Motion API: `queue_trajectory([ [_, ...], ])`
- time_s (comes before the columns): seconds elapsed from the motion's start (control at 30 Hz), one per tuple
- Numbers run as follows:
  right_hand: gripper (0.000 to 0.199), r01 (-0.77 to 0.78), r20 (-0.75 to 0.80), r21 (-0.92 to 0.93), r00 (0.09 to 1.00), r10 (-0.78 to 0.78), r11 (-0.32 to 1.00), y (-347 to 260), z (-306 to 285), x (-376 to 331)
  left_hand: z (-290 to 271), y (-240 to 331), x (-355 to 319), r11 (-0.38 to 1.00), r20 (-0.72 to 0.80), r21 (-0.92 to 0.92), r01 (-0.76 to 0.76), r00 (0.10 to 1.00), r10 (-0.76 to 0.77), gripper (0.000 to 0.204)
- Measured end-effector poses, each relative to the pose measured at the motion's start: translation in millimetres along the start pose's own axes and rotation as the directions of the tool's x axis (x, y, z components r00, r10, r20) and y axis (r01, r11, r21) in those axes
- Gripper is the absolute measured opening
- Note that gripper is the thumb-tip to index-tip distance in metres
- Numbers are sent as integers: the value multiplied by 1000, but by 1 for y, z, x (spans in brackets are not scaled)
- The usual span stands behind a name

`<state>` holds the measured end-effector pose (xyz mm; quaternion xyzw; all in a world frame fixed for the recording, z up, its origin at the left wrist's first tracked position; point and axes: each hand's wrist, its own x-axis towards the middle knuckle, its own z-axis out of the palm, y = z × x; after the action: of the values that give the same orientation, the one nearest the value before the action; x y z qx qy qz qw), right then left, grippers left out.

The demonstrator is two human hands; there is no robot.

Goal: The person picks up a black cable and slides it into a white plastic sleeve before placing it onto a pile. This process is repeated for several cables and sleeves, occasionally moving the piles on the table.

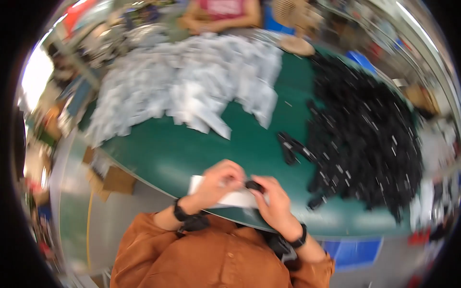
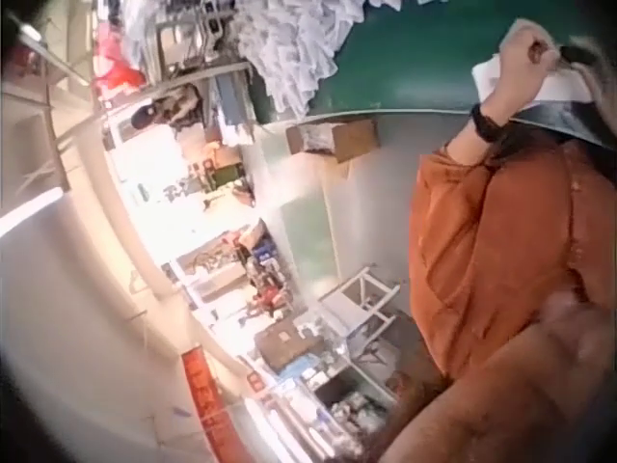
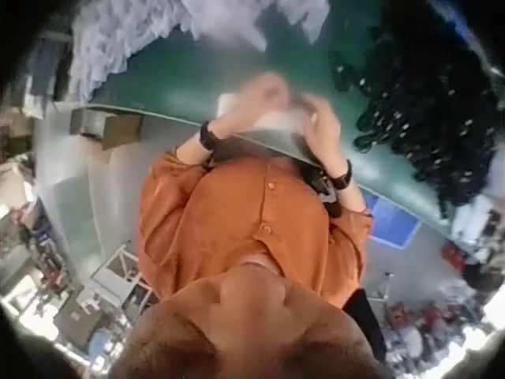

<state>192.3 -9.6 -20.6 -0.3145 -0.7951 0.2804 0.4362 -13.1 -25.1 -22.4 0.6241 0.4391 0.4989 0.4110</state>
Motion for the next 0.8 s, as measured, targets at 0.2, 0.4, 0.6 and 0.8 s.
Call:
queue_trajectory([
  [0.2,39,-63,8,-251,998,67,966,32,-39,14,-11,-1,55,949,-56,-316,20,998,-40,10],
  [0.4,35,122,243,-715,966,82,688,104,-51,23,-34,-19,101,926,-274,235,-297,893,356,15],
  [0.6,44,-120,101,-716,957,273,687,149,-66,-14,-63,-21,122,941,-328,-339,9,936,-128,7],
  [0.8,41,-299,-25,-684,921,388,666,86,-33,0,-131,-45,90,999,-562,-6,-31,827,22,31],
])
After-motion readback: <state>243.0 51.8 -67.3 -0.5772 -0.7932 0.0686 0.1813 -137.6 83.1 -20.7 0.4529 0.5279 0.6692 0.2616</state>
